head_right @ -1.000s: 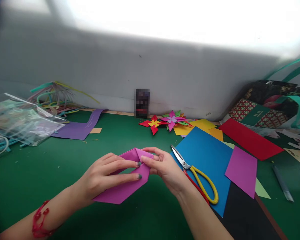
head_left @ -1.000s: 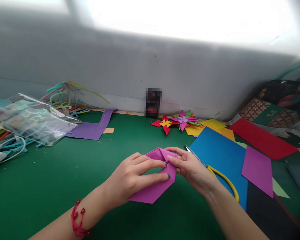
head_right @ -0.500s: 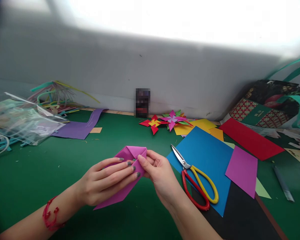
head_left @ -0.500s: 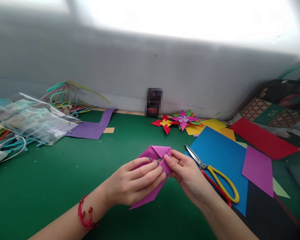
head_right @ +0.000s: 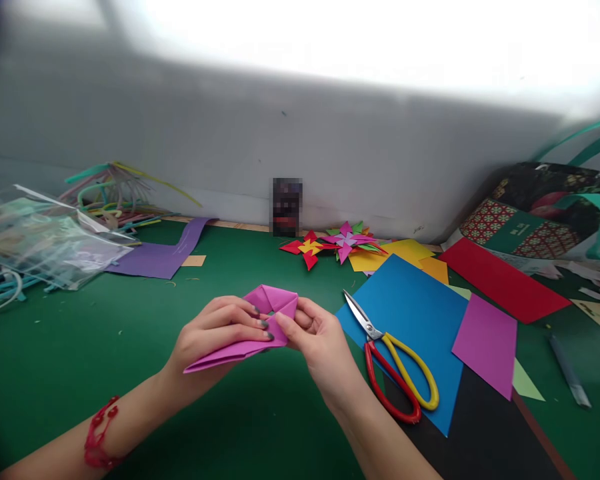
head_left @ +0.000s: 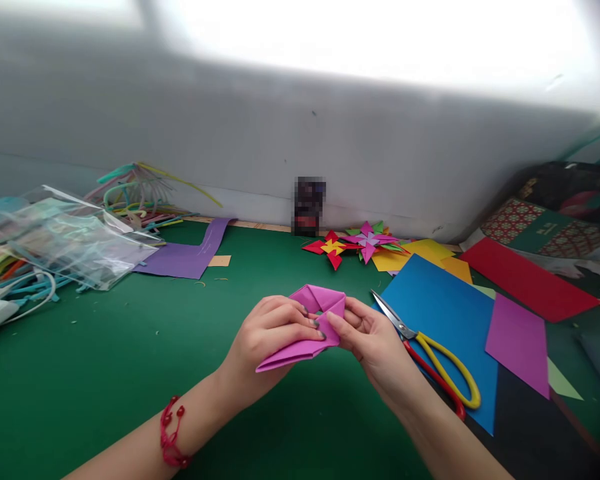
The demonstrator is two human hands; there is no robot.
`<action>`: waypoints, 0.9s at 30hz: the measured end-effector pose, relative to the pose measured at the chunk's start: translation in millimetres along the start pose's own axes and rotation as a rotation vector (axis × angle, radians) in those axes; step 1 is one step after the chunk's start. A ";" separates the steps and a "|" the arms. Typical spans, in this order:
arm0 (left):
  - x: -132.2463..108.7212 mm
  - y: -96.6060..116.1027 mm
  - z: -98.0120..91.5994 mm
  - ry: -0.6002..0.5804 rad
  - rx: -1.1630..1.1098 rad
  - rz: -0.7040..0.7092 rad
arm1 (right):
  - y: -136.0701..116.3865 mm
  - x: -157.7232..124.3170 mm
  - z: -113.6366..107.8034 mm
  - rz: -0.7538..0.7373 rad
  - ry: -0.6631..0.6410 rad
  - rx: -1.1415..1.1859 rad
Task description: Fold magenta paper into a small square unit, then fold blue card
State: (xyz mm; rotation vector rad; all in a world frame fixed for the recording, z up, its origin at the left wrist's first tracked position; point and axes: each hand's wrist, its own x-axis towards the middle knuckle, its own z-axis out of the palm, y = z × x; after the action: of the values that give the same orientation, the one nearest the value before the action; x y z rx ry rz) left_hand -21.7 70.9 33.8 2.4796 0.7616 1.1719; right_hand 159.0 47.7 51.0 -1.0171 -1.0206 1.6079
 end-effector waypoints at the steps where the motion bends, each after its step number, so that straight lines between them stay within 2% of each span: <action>1: 0.3 0.8 1.2 0.019 -0.025 -0.039 | -0.8 -0.3 0.3 0.003 -0.009 -0.007; 10: -1.5 6.7 12.9 0.153 -0.094 -0.230 | 4.2 -0.8 3.0 -0.036 -0.003 0.022; 13: 0.5 5.6 7.6 0.112 -0.050 -0.131 | 5.4 -1.2 4.0 -0.020 0.002 0.050; 17: 5.9 4.2 -3.2 -0.086 0.059 0.087 | 5.8 -1.7 5.0 0.021 -0.016 0.089; 20: 7.5 4.2 -6.1 -0.154 0.130 0.172 | 7.8 -2.2 6.7 0.029 -0.026 0.102; 24: 5.3 5.0 -1.8 -0.104 0.135 0.205 | 11.2 -3.2 8.7 0.042 -0.044 0.109; 27: 2.3 4.4 5.1 -0.047 0.119 0.139 | 10.4 -3.6 8.3 0.043 -0.041 0.077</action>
State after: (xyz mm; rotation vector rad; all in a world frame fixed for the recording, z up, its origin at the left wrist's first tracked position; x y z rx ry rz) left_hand -15.0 68.5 34.1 2.6862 0.6749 1.1405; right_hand 149.1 40.7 44.3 -0.9638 -0.9628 1.6959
